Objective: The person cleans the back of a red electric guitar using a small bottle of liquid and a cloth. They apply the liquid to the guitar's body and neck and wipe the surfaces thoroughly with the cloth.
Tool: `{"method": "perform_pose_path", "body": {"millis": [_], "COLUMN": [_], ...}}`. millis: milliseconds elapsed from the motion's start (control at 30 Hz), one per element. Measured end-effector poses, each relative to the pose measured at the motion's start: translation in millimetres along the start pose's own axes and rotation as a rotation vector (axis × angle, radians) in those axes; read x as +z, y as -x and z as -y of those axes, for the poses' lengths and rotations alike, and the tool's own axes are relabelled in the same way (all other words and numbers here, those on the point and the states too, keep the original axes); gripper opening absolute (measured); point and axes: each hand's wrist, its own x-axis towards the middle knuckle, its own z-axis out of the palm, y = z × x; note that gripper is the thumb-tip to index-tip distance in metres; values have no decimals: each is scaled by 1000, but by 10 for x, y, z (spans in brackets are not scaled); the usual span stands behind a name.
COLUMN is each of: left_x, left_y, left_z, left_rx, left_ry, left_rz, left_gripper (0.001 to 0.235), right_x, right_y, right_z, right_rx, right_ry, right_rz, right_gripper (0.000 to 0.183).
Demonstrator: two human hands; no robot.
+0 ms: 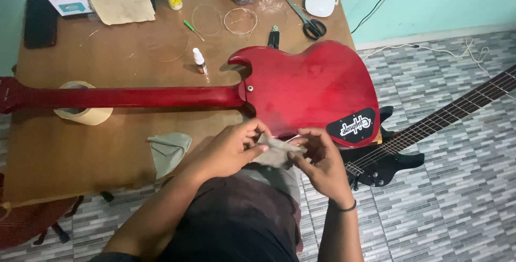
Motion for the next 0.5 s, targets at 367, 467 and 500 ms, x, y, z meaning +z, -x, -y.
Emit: {"method": "perform_pose_path", "body": {"millis": [367,467,500], "left_x": [-90,-239,-290], "left_y": [-536,-473,-435], "left_z": [471,607,630], "left_rx": [430,377,304], "left_ry": [-648,-815,-915], "left_rz": [-618,-653,-640], "left_gripper": [61,51,51], "right_x": [250,429,511], "right_y": [-371,-345,-342], "right_z": [28,-129,-144], "right_rx": [-340,-455,-458], "right_ry": [806,928,1005], "right_rz": [-274,-155,-27], "right_gripper": [40,33,36]}}
